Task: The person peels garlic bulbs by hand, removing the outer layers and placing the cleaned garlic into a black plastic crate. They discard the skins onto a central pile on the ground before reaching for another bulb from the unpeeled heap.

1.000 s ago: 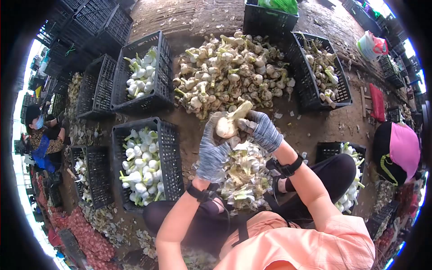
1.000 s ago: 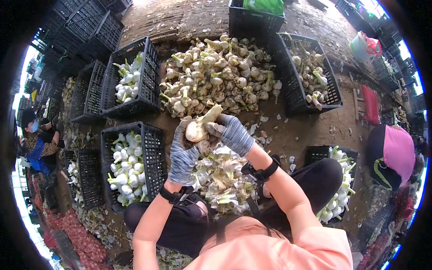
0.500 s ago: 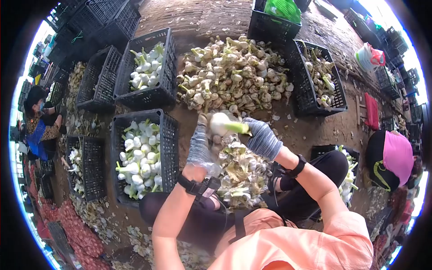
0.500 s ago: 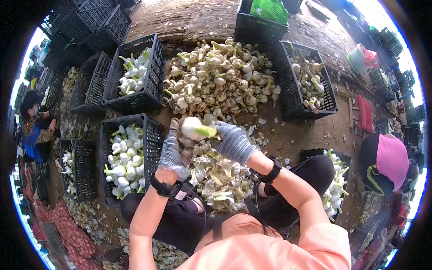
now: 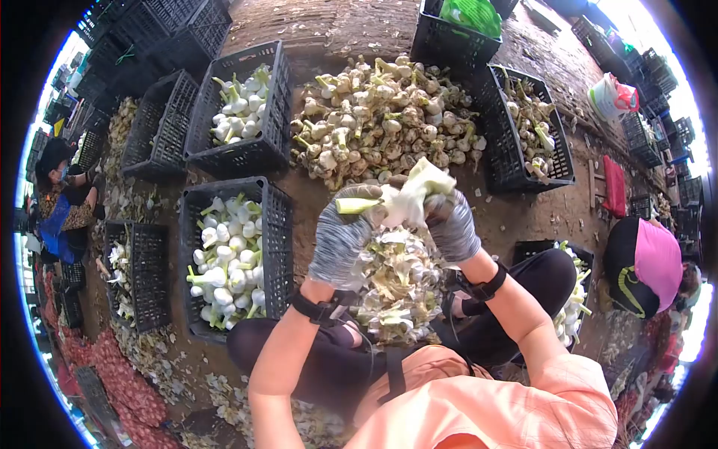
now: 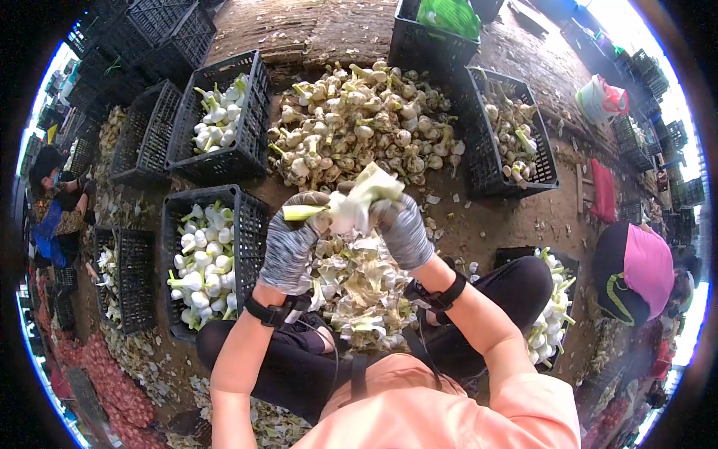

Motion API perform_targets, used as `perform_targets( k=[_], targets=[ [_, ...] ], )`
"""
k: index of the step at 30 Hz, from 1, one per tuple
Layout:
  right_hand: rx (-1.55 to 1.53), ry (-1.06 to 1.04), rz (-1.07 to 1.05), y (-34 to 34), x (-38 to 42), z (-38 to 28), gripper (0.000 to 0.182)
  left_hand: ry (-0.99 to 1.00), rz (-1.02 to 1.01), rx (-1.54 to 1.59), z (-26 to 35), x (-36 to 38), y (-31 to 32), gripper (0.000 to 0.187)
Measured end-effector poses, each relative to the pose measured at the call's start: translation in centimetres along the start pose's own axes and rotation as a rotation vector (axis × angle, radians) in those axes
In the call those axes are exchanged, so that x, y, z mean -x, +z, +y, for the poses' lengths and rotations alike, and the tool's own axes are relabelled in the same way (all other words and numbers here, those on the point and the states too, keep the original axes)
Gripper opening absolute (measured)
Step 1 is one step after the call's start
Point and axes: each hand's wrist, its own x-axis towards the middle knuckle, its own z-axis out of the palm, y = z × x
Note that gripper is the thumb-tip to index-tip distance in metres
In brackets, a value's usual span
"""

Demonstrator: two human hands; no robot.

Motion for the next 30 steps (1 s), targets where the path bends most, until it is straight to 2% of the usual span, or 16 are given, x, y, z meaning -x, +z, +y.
perform_targets(
  k=[5, 7, 9, 13, 14, 15, 17, 18, 19, 20, 22, 25, 26, 27, 28, 30],
  targets=[
    [-0.361, 0.036, -0.036, 0.4, -2.0, -1.0, 0.024, -0.038, -0.117, -0.077, 1.4, -0.3, -1.4, 0.028],
    [-0.66, 0.28, 0.032, 0.4, -2.4, -2.3, 0.022, -0.044, -0.171, -0.077, 2.1, -0.2, -1.3, 0.032],
    [-0.523, 0.545, 0.337, 1.0, -2.6, -2.8, 0.023, -0.09, -0.248, 0.07, 2.2, -0.3, -1.4, 0.03],
    [-0.549, 0.68, 0.296, 1.1, -2.3, -1.8, 0.027, -0.221, -0.2, 0.542, 1.1, -0.5, -0.9, 0.038],
    [-0.67, 0.681, 0.112, -1.4, -1.6, 0.6, 0.027, -0.257, -0.131, 0.605, 0.9, -0.2, -1.0, 0.036],
    [-0.522, 0.729, 0.215, -0.8, -0.8, 0.6, 0.03, -0.256, -0.133, 0.602, 0.6, -0.4, -1.1, 0.036],
    [-0.968, 0.661, -0.291, -1.3, 1.2, -0.9, 0.036, -0.353, 0.055, 0.64, -0.7, -0.7, -1.4, 0.033],
    [-0.603, 0.526, 0.615, 3.3, 1.0, -4.9, 0.043, -0.397, 0.114, 0.734, -1.6, -0.7, -1.9, 0.029],
    [-0.603, 0.533, 0.62, 1.0, 0.8, -3.7, 0.043, -0.401, 0.12, 0.737, -2.3, -0.6, -2.3, 0.029],
    [-0.934, 0.324, -0.051, -3.2, 0.5, -1.7, 0.044, -0.425, 0.168, 0.767, -2.5, -0.8, -2.4, 0.028],
    [-0.98, 0.183, -0.492, -5.1, 0.5, -2.3, 0.04, -0.454, 0.304, 0.77, -1.8, -1.2, -2.0, 0.025],
    [-0.333, 0.548, 0.387, -3.8, 0.5, -1.5, 0.031, -0.506, 0.457, 0.874, -2.5, -1.7, -3.1, 0.025],
    [0.231, 0.685, 0.264, -4.3, 0.1, -0.1, 0.037, -0.504, 0.495, 0.907, -1.8, -2.1, -3.2, 0.026],
    [1.076, 0.702, -0.121, -4.6, 0.3, 2.1, 0.043, -0.477, 0.629, 0.807, -1.9, -2.7, -4.0, 0.022],
    [1.532, 0.716, -0.393, -4.3, 0.7, 3.7, 0.049, -0.377, 0.661, 0.781, -0.6, -3.9, -6.0, 0.024],
    [1.746, 0.841, -0.673, -6.7, 0.9, 8.0, 0.054, -0.053, 0.636, 0.742, 0.6, -5.7, -9.1, 0.028]
  ],
)
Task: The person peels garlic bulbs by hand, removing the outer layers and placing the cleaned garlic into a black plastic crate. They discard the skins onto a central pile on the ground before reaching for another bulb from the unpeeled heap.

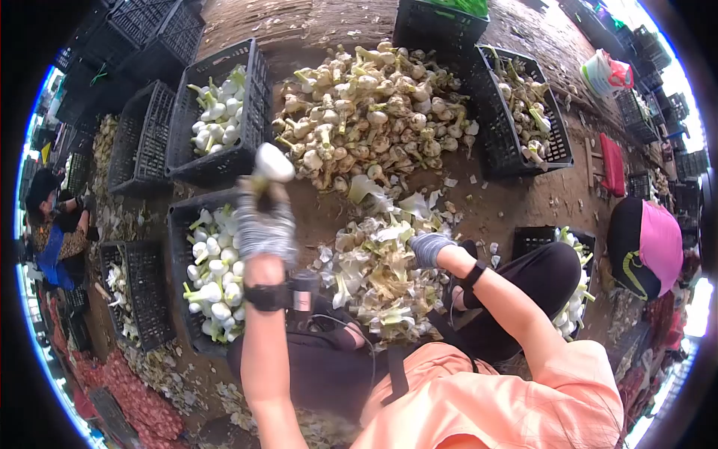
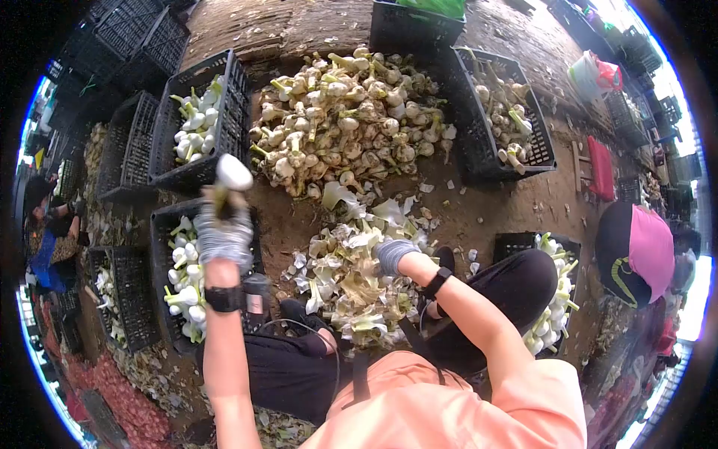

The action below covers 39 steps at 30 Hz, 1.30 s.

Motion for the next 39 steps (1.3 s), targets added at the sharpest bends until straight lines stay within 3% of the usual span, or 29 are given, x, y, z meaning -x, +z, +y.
perform_targets(
  k=[1, 2, 4, 5, 7, 9, 10, 12, 13, 17, 22, 27, 29, 31, 33, 34, 36, 38, 39],
  targets=[
    [-0.008, 0.006, 0.001, 0.7, -1.2, 0.8, 0.054, -0.053, -0.251, 0.101, 2.5, -1.6, -0.3, 0.036],
    [-0.087, -0.009, -0.001, 0.9, -2.1, 1.6, 0.047, -0.195, -0.382, 0.406, 4.6, -1.3, 1.2, 0.046],
    [-0.118, -0.056, 0.088, 2.4, -5.2, 4.3, 0.038, -0.164, -0.588, 0.457, 7.1, 0.1, 2.9, 0.049],
    [-0.117, 0.032, 0.013, 1.3, -5.7, 4.8, 0.037, -0.143, -0.657, 0.417, 7.9, -0.1, 2.7, 0.049],
    [-0.159, 0.15, 0.071, 0.5, -8.1, 7.1, 0.036, -0.051, -0.557, 0.291, 7.1, 1.2, 3.4, 0.044],
    [-0.101, 0.221, 0.159, -4.1, -5.4, 7.0, 0.032, -0.101, -0.521, 0.207, 5.2, 1.6, 3.7, 0.04],
    [-0.094, 0.355, 0.111, -4.3, -7.2, 8.5, 0.031, -0.14, -0.487, 0.122, 4.2, 1.6, 3.7, 0.036],
    [-0.099, 0.598, 0.213, -5.1, -9.0, 10.5, 0.048, -0.192, -0.375, 0.055, 2.5, 1.2, 2.8, 0.033],
    [-0.198, 0.644, 0.319, -5.0, -10.4, 12.4, 0.046, -0.215, -0.358, 0.018, 1.8, 1.0, 2.2, 0.031],
    [-0.441, 0.522, 0.809, -7.9, -13.3, 15.6, 0.048, -0.256, -0.261, -0.089, 0.1, 1.6, 1.1, 0.029],
    [-0.672, 0.688, 0.888, -7.1, -19.9, 19.9, 0.047, -0.269, -0.19, -0.172, -0.9, 1.7, 0.3, 0.03],
    [-0.831, 0.748, 1.064, -6.5, -18.5, 19.3, 0.047, -0.294, -0.139, -0.242, -1.9, 2.2, 0.5, 0.029],
    [-0.887, 0.683, 1.116, -6.4, -14.8, 17.1, 0.039, -0.293, -0.087, -0.276, -2.6, 2.8, 0.9, 0.028],
    [-1.432, 0.271, 1.024, -7.5, -9.6, 12.4, 0.032, -0.232, -0.171, -0.507, -4.1, 2.9, 0.0, 0.029],
    [-1.807, 0.052, 0.704, -6.8, -7.7, 10.6, 0.031, -0.127, -0.306, -0.821, -5.8, 3.4, -0.2, 0.043],
    [-1.578, -0.173, 0.758, -5.6, -7.8, 10.2, 0.034, -0.074, -0.354, -0.864, -6.9, 4.0, -0.3, 0.051],
    [-1.619, -0.264, 0.549, -7.6, -2.6, 4.4, 0.038, -0.009, -0.399, -0.918, -8.1, 5.2, 0.0, 0.06],
    [-1.643, -0.269, 0.504, -8.8, 0.2, 0.7, 0.037, 0.007, -0.72, -0.929, -8.5, 5.7, 0.0, 0.072],
    [-1.652, -0.301, 0.49, -9.2, 2.0, -1.5, 0.037, -0.064, -0.663, -0.857, -9.5, 5.2, -0.9, 0.073]
  ],
)
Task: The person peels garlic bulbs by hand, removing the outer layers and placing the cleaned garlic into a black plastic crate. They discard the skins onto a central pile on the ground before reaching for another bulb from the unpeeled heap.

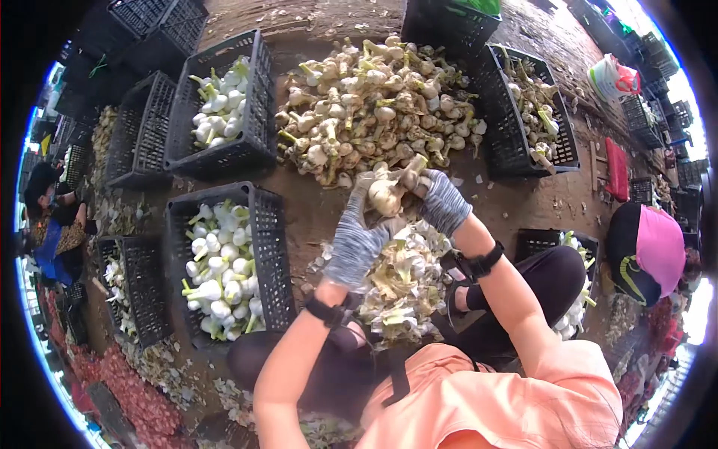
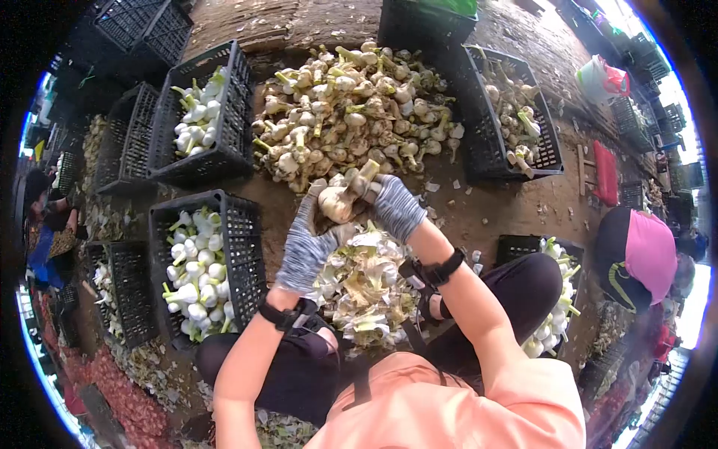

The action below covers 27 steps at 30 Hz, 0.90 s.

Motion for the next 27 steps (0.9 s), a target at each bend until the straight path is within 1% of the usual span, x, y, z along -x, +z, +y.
perform_targets(
  k=[1, 2, 4, 6, 8, 10, 12, 13, 15, 16, 18, 19, 20, 22, 23, 24, 25, 26, 27],
  targets=[
    [-0.062, -0.02, -0.039, 0.9, 0.8, -0.4, 0.033, 0.035, 0.024, 0.013, 0.5, 0.2, 0.2, 0.072],
    [-0.06, -0.03, -0.045, 1.3, 1.0, -0.7, 0.033, 0.071, 0.046, 0.028, 1.1, 0.4, 0.3, 0.071],
    [0.104, -0.16, -0.047, 1.7, 1.4, -1.0, 0.031, 0.092, 0.057, 0.027, 1.1, 1.0, 0.2, 0.07],
    [0.128, -0.19, -0.029, 2.1, 1.9, -1.3, 0.028, 0.109, 0.065, 0.031, 1.6, 1.4, 0.3, 0.068],
    [0.165, -0.227, -0.053, 2.3, 2.4, -1.7, 0.027, 0.082, 0.077, 0.077, 2.2, 1.8, 0.4, 0.064],
    [0.121, -0.217, -0.069, 2.0, 2.6, -1.4, 0.025, 0.085, 0.082, 0.083, 2.3, 2.0, 0.1, 0.061],
    [0.286, -0.248, -0.044, 1.5, 2.4, -1.1, 0.023, 0.062, 0.049, 0.174, 2.4, 2.2, 0.1, 0.058],
    [0.24, -0.272, -0.056, 1.4, 2.6, -0.9, 0.021, 0.066, 0.048, 0.176, 2.6, 2.3, 0.2, 0.058],
    [0.249, -0.293, -0.091, 1.5, 3.4, -1.7, 0.021, -0.063, 0.004, 0.442, 3.1, 2.6, 0.4, 0.048],
    [0.256, -0.311, -0.126, 1.5, 3.7, -1.9, 0.021, -0.06, 0.002, 0.446, 3.1, 2.6, 0.1, 0.048],
    [0.323, -0.336, -0.132, 1.2, 4.1, -1.9, 0.022, -0.258, -0.059, 0.714, 3.7, 2.6, -0.3, 0.044],
    [0.291, -0.379, -0.144, 1.3, 4.3, -2.0, 0.022, -0.266, 0.01, 0.666, 3.9, 2.7, 0.2, 0.044],
    [0.259, -0.421, -0.156, 1.4, 4.6, -2.1, 0.022, -0.265, 0.01, 0.668, 4.3, 2.8, 0.3, 0.044],
    [0.31, -0.416, -0.171, 1.1, 5.2, -2.5, 0.022, -0.464, 0.124, 0.62, 4.9, 2.7, 0.1, 0.046],
    [0.514, -0.57, -0.182, 1.2, 5.4, -2.5, 0.023, -0.656, 0.304, 0.579, 6.3, 2.1, 1.3, 0.053],
    [0.718, -0.721, -0.193, 1.4, 5.6, -2.6, 0.024, -0.66, 0.309, 0.582, 5.8, 2.0, 0.7, 0.053],
    [0.758, -0.72, -0.253, 1.3, 6.2, -2.9, 0.025, -0.723, 0.189, 0.494, 4.8, 1.9, -0.4, 0.056],
    [0.757, -0.713, -0.254, 1.3, 6.4, -2.8, 0.025, -0.784, 0.066, 0.403, 4.6, 1.9, -0.7, 0.06],
    [0.68, -0.697, -0.315, 1.4, 6.5, -2.6, 0.025, -0.791, 0.095, 0.429, 4.2, 1.7, -0.4, 0.062]
  ],
)
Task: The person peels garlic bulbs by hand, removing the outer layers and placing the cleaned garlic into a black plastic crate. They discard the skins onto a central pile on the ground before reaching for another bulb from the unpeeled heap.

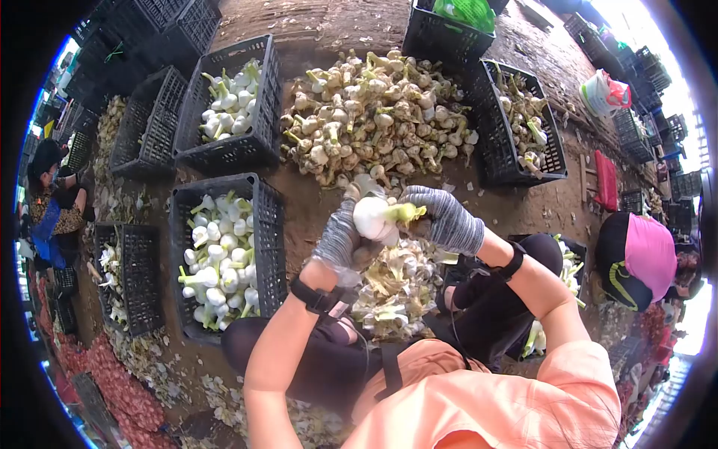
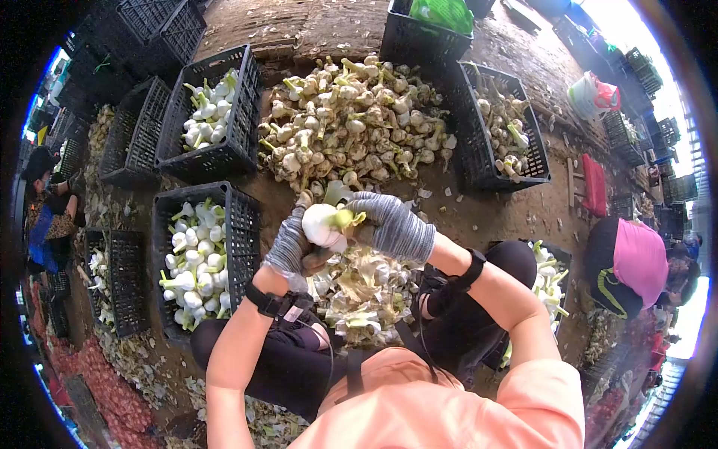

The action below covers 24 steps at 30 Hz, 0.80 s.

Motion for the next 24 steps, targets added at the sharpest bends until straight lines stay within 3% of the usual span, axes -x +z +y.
perform_targets(
  k=[3, 4, 5, 6, 8, 9, 11, 12, 13, 15, 17, 19, 22, 23, 24],
  targets=[
    [-0.195, 0.096, -0.087, -0.2, 0.3, -1.9, 0.026, -0.014, 0.055, -0.075, 0.0, -1.0, 0.1, 0.062],
    [-0.42, 0.338, -0.032, -0.3, 0.3, -2.2, 0.027, -0.013, 0.058, -0.074, -0.3, -1.1, -0.2, 0.062],
    [-0.645, 0.579, 0.026, -0.4, 0.3, -2.2, 0.028, 0.304, 0.131, -0.211, -0.7, -1.1, -0.4, 0.057],
    [-0.473, 0.365, 0.058, -0.3, 0.5, -0.8, 0.031, 0.622, 0.2, -0.35, -1.1, -1.0, -0.6, 0.053],
    [-0.511, 0.369, 0.17, 0.2, 0.7, -0.5, 0.031, 1.142, 0.257, -0.52, -0.7, 0.7, 1.0, 0.037],
    [-0.547, 0.373, 0.279, 0.3, 0.7, -0.4, 0.031, 1.142, 0.254, -0.523, -0.4, 1.9, 1.9, 0.037],
    [-0.255, 0.194, 0.241, 0.2, 0.5, -1.4, 0.03, 1.201, 0.244, -1.034, -0.2, 3.5, 2.7, 0.033],
    [-0.246, 0.201, 0.19, 0.3, 0.6, -1.4, 0.03, 1.298, 0.255, -1.037, -0.5, 2.3, 2.5, 0.032],
    [-0.228, 0.168, 0.172, 0.5, 0.7, -1.2, 0.029, 1.293, 0.254, -1.036, -0.7, 1.3, 1.8, 0.032],
    [-0.213, 0.139, 0.153, 0.9, 0.9, -0.8, 0.029, 0.957, 0.044, -0.591, -1.0, 0.0, 0.5, 0.031],
    [-0.547, 0.268, 0.306, 1.0, 1.0, -0.7, 0.027, 0.907, 0.029, -0.533, -1.2, 0.0, 0.2, 0.029],
    [-0.667, 0.299, 0.42, 0.9, 0.6, 0.9, 0.025, 0.757, -0.032, -0.337, -1.1, 1.0, 0.8, 0.028],
    [-0.414, 0.462, 0.348, -0.6, -0.4, 1.7, 0.021, 0.801, -0.099, -0.417, -1.2, 1.0, 0.5, 0.027],
    [-0.415, 0.466, 0.351, -0.5, -0.8, 1.2, 0.021, 0.849, -0.132, -0.492, -1.2, 1.1, 0.6, 0.027],
    [-0.548, 0.626, 0.391, -0.3, -1.4, 0.9, 0.021, 0.882, -0.127, -0.526, -1.0, 1.3, 0.9, 0.026]
  ],
)
